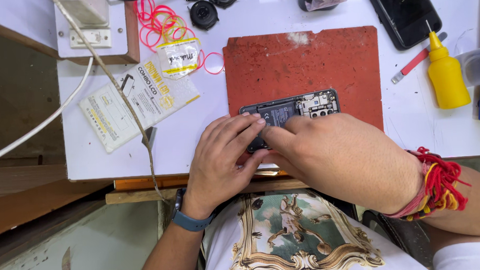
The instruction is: The person manipulates the internal components of a disassembled phone, placing parts and using a screwdriver to secure them in the chassis.
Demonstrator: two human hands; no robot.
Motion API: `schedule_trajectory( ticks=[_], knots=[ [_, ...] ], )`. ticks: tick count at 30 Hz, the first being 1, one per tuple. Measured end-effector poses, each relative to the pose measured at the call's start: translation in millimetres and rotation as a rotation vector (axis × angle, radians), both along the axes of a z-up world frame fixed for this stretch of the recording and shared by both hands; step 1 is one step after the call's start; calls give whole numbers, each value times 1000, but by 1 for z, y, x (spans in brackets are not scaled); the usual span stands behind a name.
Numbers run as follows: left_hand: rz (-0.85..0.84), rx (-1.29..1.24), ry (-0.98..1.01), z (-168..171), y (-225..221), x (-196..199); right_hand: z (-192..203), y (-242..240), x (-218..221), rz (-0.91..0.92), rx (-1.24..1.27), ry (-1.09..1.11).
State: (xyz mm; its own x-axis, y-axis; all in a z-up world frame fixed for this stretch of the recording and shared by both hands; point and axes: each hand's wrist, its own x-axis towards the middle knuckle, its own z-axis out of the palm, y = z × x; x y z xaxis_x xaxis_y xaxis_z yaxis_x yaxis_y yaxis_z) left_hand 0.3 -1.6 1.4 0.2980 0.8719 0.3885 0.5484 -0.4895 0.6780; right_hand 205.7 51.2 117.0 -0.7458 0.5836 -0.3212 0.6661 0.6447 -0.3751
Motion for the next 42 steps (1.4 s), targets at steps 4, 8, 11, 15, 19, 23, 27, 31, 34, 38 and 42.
schedule_trajectory(
  ticks=[4,8,11,15,19,23,27,31,34,38,42],
  knots=[
    [-2,-7,-5,1,-1,-1,2,1,2,79,91,306],
    [-19,-17,-5,0,0,-4,4,2,-5,-27,-46,-131],
    [-28,-24,-14,-2,-1,-6,4,3,-1,-14,-1,157],
    [-29,-44,-31,-4,-2,-8,3,1,1,-64,-43,-12],
    [-40,-57,-50,-2,-2,-10,5,2,3,-21,1,25],
    [-41,-78,-91,-1,-1,-11,4,4,11,-29,39,165],
    [-22,-119,-98,-1,-4,-12,-1,9,11,-71,28,100],
    [-11,-124,-84,0,-3,-11,1,14,4,-41,50,133],
    [7,-141,-78,-1,-4,-9,0,17,1,-16,92,146],
    [80,-113,-56,-3,-3,-3,-1,18,12,-71,153,230],
    [116,-118,30,-2,-3,3,-9,17,34,-211,119,233]
  ],
)
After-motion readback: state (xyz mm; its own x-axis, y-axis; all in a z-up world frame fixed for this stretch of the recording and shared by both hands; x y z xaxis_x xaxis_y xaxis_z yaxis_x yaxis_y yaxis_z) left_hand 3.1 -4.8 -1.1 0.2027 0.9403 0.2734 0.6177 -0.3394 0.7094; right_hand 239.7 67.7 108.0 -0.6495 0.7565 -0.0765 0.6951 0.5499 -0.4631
